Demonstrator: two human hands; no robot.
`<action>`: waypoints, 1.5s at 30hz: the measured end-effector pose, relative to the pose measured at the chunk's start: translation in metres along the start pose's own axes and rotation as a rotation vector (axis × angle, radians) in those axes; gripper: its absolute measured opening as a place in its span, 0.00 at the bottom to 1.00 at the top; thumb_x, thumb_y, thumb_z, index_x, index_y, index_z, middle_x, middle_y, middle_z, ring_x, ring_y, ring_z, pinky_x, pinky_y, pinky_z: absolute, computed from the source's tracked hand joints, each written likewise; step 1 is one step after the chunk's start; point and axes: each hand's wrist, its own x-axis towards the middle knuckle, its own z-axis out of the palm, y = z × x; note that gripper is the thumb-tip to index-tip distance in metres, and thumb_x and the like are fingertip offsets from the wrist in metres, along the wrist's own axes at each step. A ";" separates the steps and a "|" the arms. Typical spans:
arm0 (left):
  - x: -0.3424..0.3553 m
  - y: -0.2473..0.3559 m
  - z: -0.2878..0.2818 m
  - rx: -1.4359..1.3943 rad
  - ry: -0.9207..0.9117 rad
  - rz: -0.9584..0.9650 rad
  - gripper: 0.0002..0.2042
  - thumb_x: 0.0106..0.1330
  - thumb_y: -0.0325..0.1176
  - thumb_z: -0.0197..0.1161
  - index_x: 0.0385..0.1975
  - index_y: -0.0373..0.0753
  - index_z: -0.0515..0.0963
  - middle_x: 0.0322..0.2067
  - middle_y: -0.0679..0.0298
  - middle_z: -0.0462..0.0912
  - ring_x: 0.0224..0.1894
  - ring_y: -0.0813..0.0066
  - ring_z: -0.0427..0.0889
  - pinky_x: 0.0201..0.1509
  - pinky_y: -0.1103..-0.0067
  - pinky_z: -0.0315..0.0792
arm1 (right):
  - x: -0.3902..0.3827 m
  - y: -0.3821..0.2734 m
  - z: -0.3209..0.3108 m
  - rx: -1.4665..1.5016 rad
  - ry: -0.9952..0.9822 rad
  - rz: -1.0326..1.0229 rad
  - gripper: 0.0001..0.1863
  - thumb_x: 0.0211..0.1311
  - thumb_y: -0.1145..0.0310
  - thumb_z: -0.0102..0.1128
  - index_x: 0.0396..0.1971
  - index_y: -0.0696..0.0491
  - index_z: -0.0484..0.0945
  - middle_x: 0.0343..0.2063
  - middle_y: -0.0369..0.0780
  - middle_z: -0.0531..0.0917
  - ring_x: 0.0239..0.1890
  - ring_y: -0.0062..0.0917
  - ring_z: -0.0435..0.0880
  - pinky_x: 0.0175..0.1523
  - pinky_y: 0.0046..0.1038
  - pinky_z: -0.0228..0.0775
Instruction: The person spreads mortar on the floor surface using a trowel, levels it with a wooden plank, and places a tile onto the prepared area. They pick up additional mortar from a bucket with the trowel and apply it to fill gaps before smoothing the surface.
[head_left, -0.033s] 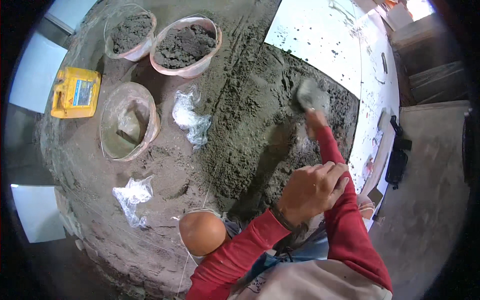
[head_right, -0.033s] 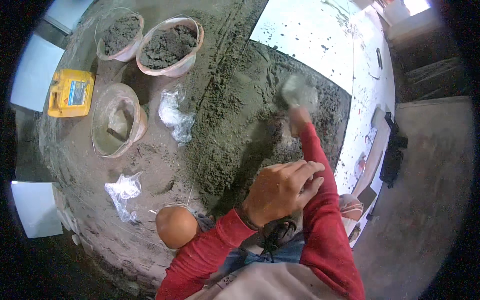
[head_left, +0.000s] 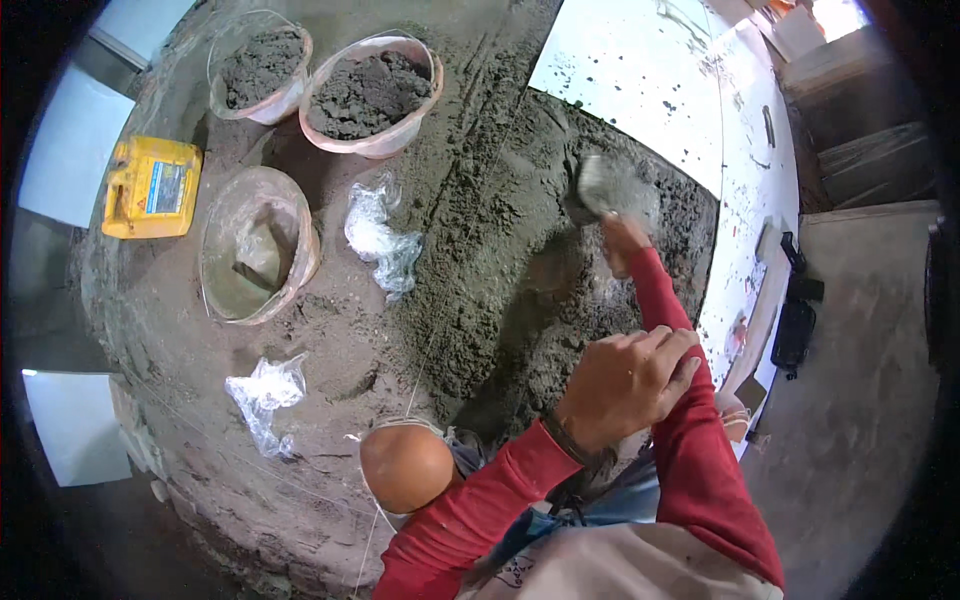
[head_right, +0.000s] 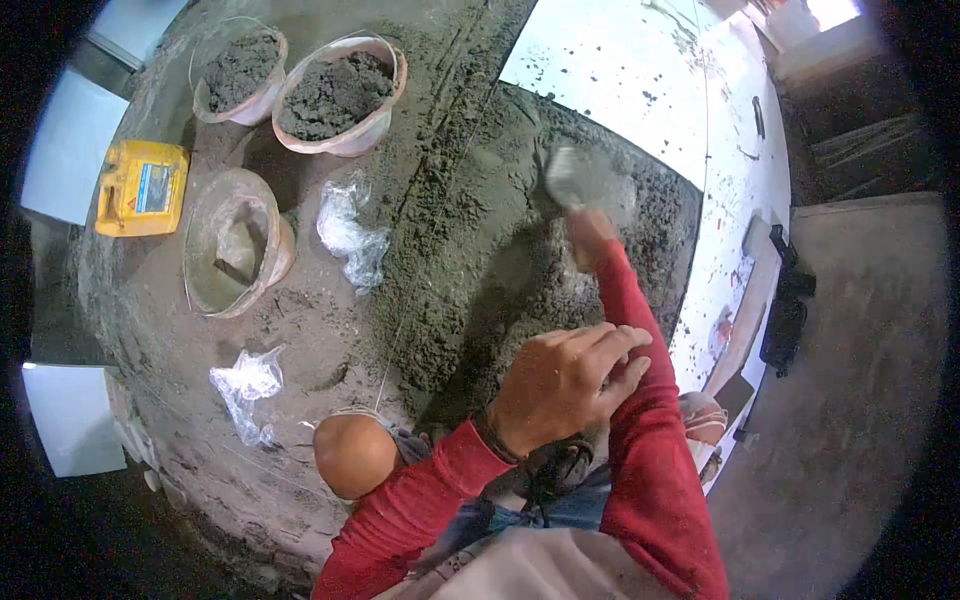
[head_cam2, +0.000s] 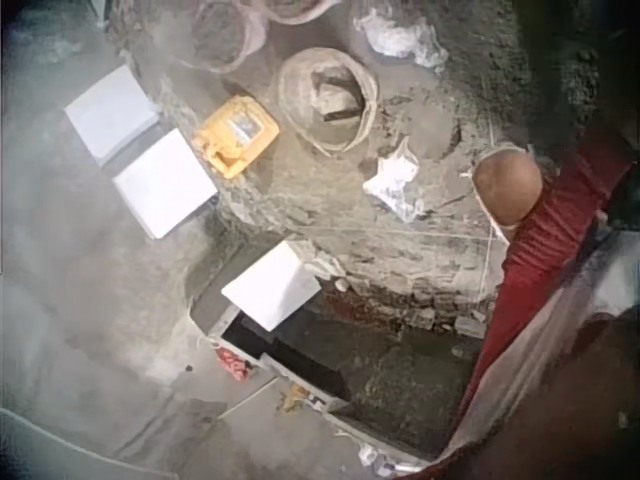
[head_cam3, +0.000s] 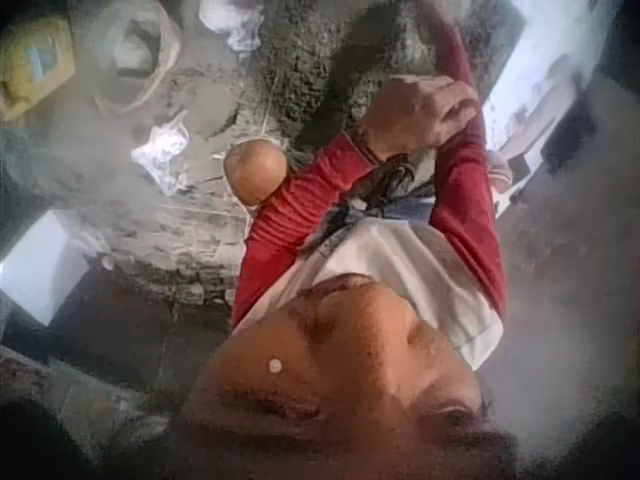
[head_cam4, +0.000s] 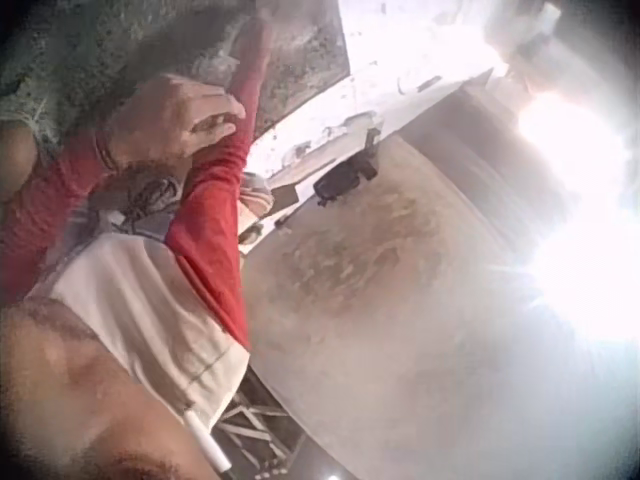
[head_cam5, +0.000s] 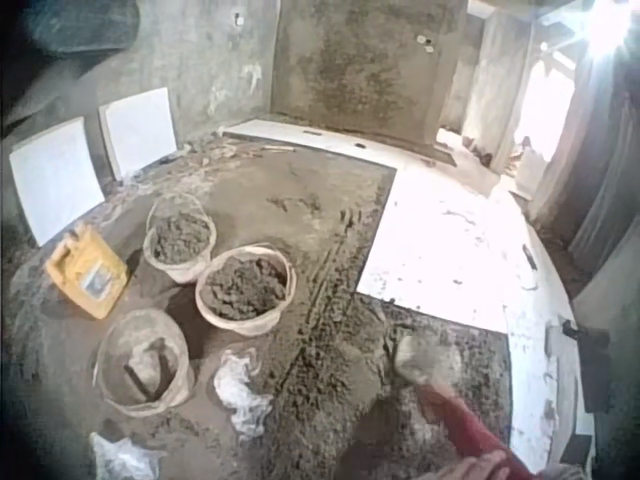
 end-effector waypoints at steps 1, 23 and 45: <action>0.000 -0.003 0.000 0.001 0.022 0.009 0.10 0.64 0.36 0.63 0.41 0.40 0.78 0.28 0.59 0.82 0.29 0.60 0.84 0.33 0.70 0.78 | 0.000 -0.036 -0.010 -0.075 -0.069 -0.049 0.28 0.69 0.48 0.45 0.31 0.60 0.81 0.20 0.50 0.81 0.20 0.41 0.81 0.31 0.42 0.73; 0.015 0.010 0.005 -0.378 0.280 -0.191 0.13 0.67 0.31 0.60 0.50 0.41 0.76 0.38 0.57 0.84 0.36 0.63 0.86 0.38 0.73 0.79 | 0.143 -0.070 -0.150 -0.761 0.081 -0.156 0.26 0.63 0.40 0.47 0.36 0.48 0.84 0.34 0.47 0.86 0.39 0.43 0.85 0.44 0.44 0.77; 0.009 0.024 0.010 -0.434 0.227 -0.276 0.09 0.68 0.32 0.60 0.44 0.39 0.80 0.32 0.61 0.85 0.28 0.75 0.83 0.32 0.79 0.76 | 0.056 -0.138 -0.016 1.590 -0.033 0.201 0.15 0.69 0.56 0.51 0.41 0.54 0.69 0.25 0.39 0.76 0.18 0.23 0.75 0.20 0.26 0.73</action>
